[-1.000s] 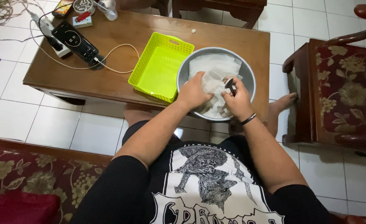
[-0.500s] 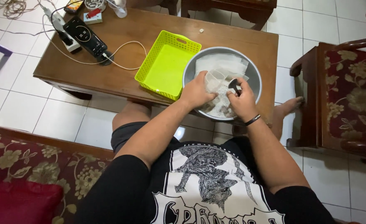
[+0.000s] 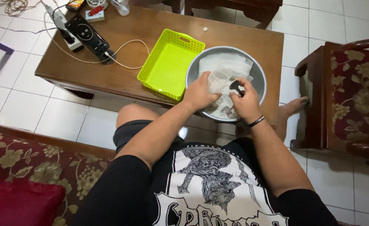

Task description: Scooping white powder from a bowl into small plastic bags using a spoon.

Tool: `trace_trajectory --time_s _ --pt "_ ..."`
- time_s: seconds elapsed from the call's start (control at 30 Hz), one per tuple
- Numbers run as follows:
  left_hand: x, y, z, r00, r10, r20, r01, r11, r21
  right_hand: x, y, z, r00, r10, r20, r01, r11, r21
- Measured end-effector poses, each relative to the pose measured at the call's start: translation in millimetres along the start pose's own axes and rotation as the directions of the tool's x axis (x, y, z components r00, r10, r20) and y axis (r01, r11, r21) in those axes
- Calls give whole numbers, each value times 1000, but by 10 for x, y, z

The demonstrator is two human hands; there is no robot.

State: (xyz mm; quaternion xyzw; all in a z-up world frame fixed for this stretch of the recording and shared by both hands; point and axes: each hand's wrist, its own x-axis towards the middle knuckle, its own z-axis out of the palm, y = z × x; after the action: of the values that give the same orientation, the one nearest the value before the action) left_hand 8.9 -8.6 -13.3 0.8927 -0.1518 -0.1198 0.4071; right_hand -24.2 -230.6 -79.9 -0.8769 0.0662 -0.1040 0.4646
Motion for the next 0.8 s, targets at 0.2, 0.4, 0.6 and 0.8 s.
trace_trajectory --time_s 0.2,0.4,0.6,0.8 --pt "18 -8 30 1000 12 7 -12 998 64 -35 35 -8 1000 -4 -2 4 1000 10" --pt "27 -12 51 1000 8 -21 -7 998 59 37 83 -30 999 39 16 -39 999 -6" --pt "29 -42 49 999 35 -27 -35 999 -7 -8 -20 -94 999 15 44 -13 999 -34" --pt "7 5 30 1000 12 -26 -12 1000 26 -7 -50 -66 998 41 53 -42 999 23"
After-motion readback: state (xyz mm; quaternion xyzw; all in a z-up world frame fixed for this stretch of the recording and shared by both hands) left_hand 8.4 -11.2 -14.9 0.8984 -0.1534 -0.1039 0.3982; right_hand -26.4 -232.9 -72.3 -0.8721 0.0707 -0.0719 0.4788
